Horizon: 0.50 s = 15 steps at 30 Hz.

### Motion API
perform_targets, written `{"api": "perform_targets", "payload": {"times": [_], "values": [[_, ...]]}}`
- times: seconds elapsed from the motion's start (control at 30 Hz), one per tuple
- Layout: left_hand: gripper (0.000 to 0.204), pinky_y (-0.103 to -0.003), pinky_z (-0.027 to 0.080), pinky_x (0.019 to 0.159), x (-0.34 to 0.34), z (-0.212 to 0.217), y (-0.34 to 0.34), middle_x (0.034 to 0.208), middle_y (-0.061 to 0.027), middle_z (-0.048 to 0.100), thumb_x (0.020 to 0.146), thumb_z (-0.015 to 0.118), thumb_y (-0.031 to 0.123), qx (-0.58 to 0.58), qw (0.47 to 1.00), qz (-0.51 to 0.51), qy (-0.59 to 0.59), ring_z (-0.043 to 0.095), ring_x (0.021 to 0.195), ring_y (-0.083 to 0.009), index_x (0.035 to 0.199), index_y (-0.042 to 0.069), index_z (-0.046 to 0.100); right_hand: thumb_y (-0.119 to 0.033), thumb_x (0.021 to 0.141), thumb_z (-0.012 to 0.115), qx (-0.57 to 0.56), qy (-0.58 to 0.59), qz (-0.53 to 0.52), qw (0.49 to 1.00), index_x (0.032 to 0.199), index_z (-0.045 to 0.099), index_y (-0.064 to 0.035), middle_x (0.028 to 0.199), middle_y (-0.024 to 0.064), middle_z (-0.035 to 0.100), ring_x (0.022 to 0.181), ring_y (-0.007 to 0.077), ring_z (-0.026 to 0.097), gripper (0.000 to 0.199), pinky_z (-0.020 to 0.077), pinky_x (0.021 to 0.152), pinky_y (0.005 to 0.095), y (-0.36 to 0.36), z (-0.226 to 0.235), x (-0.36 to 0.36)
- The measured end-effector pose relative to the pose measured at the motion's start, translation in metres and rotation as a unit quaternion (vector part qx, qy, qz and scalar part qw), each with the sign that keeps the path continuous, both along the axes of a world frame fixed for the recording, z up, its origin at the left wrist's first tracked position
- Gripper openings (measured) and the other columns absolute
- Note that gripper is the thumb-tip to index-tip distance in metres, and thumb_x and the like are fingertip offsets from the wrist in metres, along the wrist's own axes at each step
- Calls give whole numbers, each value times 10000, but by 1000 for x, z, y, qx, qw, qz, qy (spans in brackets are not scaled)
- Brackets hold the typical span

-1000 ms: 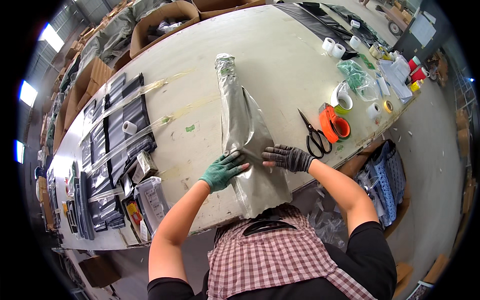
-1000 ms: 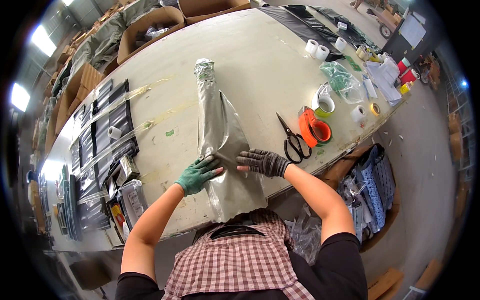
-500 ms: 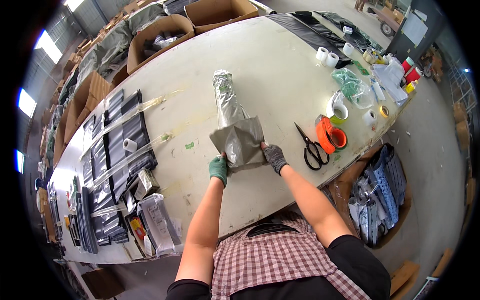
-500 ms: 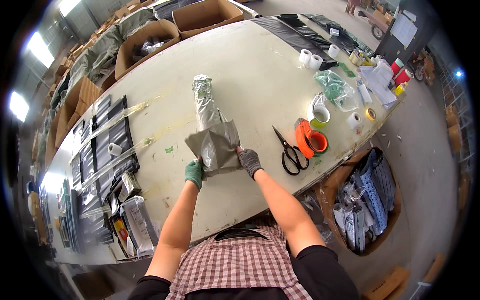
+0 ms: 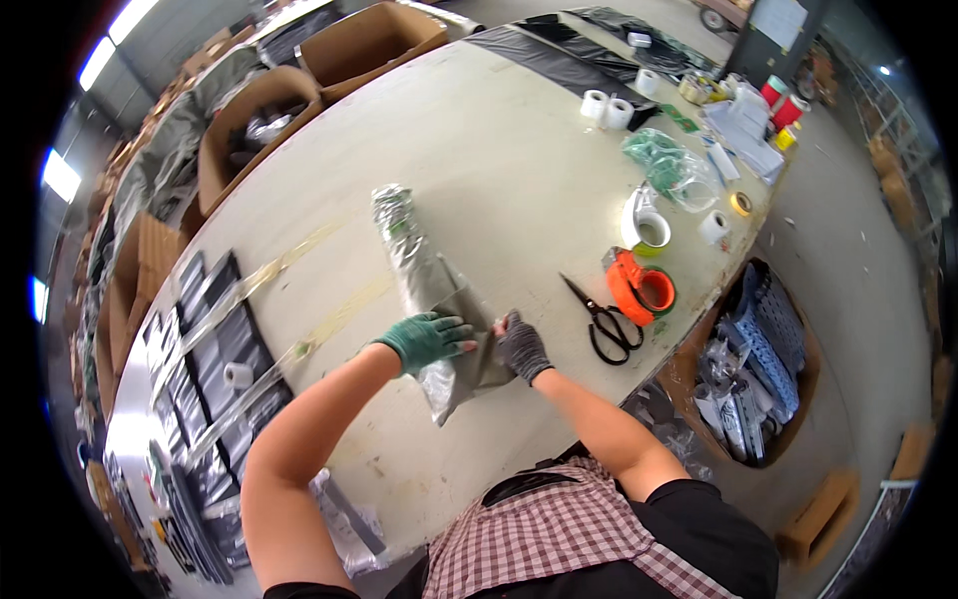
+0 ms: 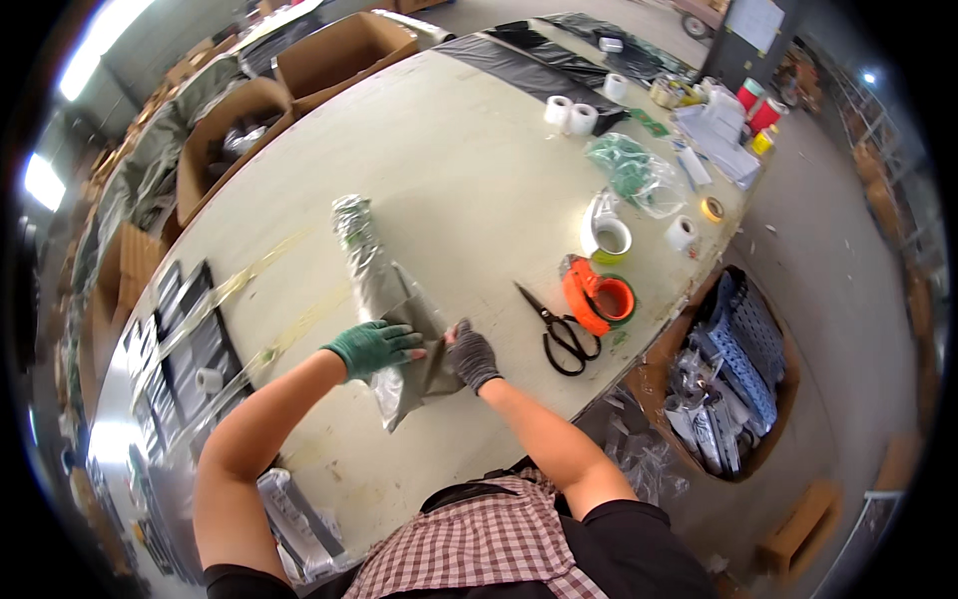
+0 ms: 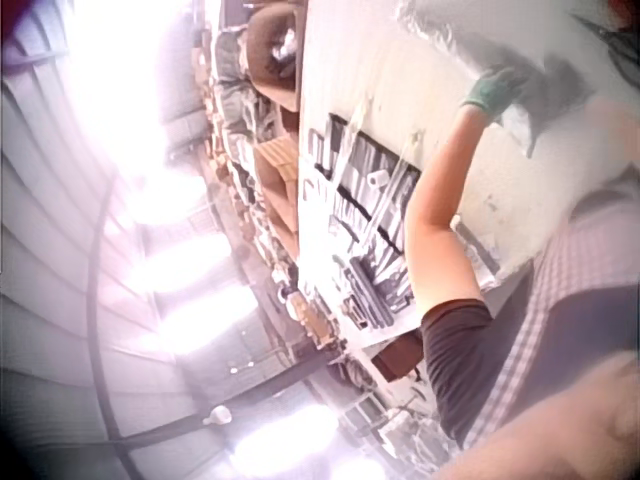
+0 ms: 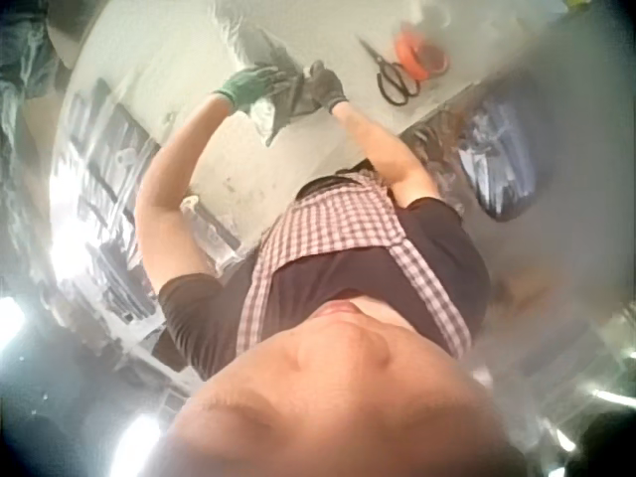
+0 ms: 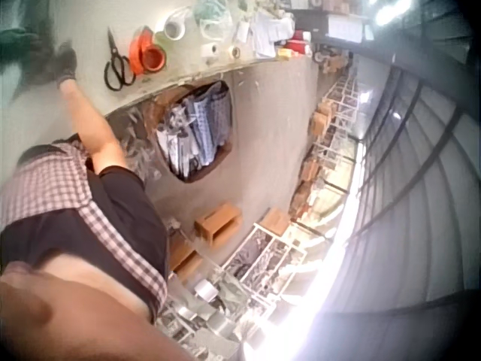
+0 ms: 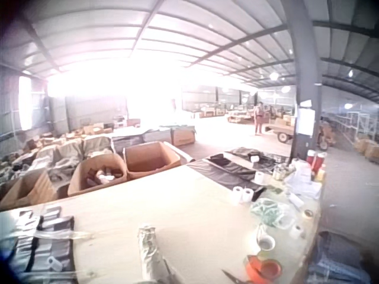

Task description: The person wraps a component in a protective silver bag, secures it with a label and tape, then places the finished package into a cardboard box.

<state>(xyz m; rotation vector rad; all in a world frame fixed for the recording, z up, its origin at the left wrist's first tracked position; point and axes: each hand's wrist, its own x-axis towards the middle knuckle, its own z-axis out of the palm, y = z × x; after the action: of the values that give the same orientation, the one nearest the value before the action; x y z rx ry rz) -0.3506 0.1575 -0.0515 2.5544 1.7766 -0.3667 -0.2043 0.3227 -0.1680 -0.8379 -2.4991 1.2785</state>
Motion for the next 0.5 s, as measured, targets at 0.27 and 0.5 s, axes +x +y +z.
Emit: {"api": "perform_targets", "payload": {"times": [0.27,0.5], "values": [[969,-470,287,1089,-37,19,38,1314,-49,517,472,848,471,-167,984,-25,-52,479,1232,-248,1323,190,478,-380,851,621,289,-21,-147,946,1026,574,-33,938,198,644,909,346,622,391,506,826,420,214,125,1],[826,-484,261,1120,59,3,70,1203,-118,558,558,778,515,-46,999,9,-23,497,1183,-298,1228,101,531,-468,733,701,309,-186,-50,931,1021,657,-17,958,216,684,907,353,661,538,523,785,439,327,72,13]]}}
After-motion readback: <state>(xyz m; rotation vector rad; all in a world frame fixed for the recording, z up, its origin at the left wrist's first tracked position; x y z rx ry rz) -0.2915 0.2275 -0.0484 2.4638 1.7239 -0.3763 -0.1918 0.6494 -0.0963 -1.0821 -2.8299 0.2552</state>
